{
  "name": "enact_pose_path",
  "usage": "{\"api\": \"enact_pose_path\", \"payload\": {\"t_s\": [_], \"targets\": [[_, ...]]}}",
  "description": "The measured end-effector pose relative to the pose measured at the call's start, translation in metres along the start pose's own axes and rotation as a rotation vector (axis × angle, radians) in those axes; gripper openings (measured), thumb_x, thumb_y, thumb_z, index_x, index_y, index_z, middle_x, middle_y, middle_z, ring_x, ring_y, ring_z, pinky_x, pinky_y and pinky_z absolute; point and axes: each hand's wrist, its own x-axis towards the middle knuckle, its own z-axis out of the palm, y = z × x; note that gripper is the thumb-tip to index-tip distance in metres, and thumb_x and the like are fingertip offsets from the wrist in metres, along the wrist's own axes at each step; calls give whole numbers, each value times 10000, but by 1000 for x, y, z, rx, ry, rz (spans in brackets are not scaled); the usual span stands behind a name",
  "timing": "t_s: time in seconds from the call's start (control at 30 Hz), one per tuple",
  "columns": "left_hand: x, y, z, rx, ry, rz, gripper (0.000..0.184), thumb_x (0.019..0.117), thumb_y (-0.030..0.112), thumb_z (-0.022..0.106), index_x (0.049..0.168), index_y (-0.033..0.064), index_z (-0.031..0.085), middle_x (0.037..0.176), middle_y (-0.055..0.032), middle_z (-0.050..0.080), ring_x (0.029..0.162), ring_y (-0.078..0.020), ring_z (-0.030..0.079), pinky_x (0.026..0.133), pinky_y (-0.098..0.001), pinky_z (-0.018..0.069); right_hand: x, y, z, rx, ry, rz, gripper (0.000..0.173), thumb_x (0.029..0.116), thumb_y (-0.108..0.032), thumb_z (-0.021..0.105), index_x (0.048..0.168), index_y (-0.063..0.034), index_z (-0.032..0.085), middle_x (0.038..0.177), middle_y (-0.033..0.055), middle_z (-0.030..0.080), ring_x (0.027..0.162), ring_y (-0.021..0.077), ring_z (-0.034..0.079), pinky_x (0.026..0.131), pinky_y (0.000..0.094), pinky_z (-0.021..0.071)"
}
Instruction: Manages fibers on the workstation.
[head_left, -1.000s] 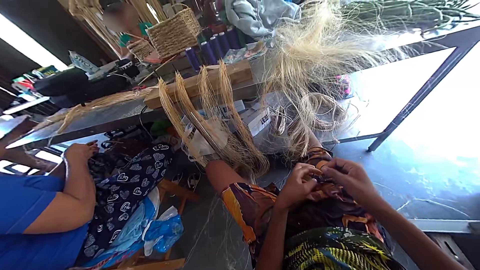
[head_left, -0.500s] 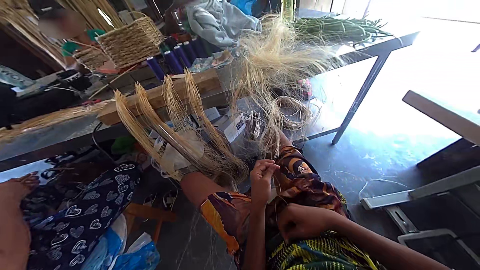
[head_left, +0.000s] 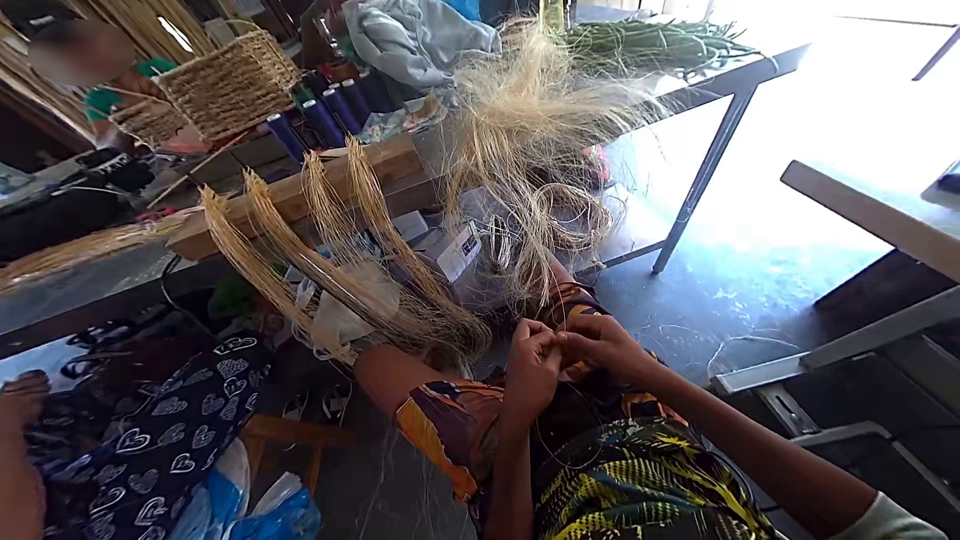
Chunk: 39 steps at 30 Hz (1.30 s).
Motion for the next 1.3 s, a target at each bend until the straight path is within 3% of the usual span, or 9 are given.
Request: {"api": "enact_pose_path", "payload": {"t_s": [0.1,0.2,0.47,0.63,0.73,0.97,1.13,1.23,1.3], "targets": [[-2,3,-2,65,-38,-9,146,942,90,657,843,6,723,1261,-142,558,1056,-96,584,871,-212,507,2,5,0,12,151,12,175,995,-148,613,903,-32,707,769,-46,658,655,-3,589,627,191,502],[-2,1,-2,29,59,-2,160,943,68,649,825,-30,694,1364,-206,511,1146,-157,589,927,-264,526,1,-2,-11,67,281,16,165,985,-118,601,878,-41,700,742,-58,641,623,4,559,609,193,482],[-2,-12,-29,168,356,47,157,943,26,602,856,-33,719,1385,-281,466,1075,-212,626,900,-317,552,4,-17,-73,250,637,-12,222,1044,-113,518,907,-91,690,754,-61,635,624,25,545,625,211,495],[-4,-23,-49,274,514,56,163,942,77,621,872,-4,744,1415,-323,452,1284,-387,488,1062,-494,424,-2,-25,-97,290,718,-81,241,1052,-150,516,889,-126,692,798,-67,660,623,4,534,604,169,469],[-5,-26,-59,286,544,30,164,944,91,621,875,19,752,1418,-314,448,1311,-414,451,1090,-535,371,-4,-31,-101,292,723,-106,246,1053,-156,517,879,-137,690,807,-69,663,621,1,532,605,161,464],[-6,-47,-73,322,642,25,163,941,55,619,873,-21,746,1412,-335,456,1289,-411,484,1078,-507,406,-3,-35,-108,198,715,-135,233,1046,-142,531,893,-118,704,777,-60,655,597,1,515,571,154,442],[-17,-73,-91,251,763,-35,192,982,31,570,943,-86,717,1240,-295,582,1147,-322,586,985,-418,483,-6,-46,-123,170,796,-128,232,1048,-140,525,880,-127,685,764,-73,645,582,6,513,566,166,454],[-22,-79,-99,-19,991,-101,254,1058,65,470,1065,-116,648,958,-147,661,776,-116,663,719,-271,574,-13,-52,-146,144,865,-140,211,1047,-163,521,899,-167,671,743,-110,607,589,-3,502,569,173,452],[-27,-77,-109,-274,1155,-93,237,1078,73,431,1066,-82,609,868,-67,657,627,-73,653,590,-234,579,-19,-59,-161,121,930,-137,194,1039,-172,542,891,-189,666,717,-123,571,583,3,488,560,181,442]]}}
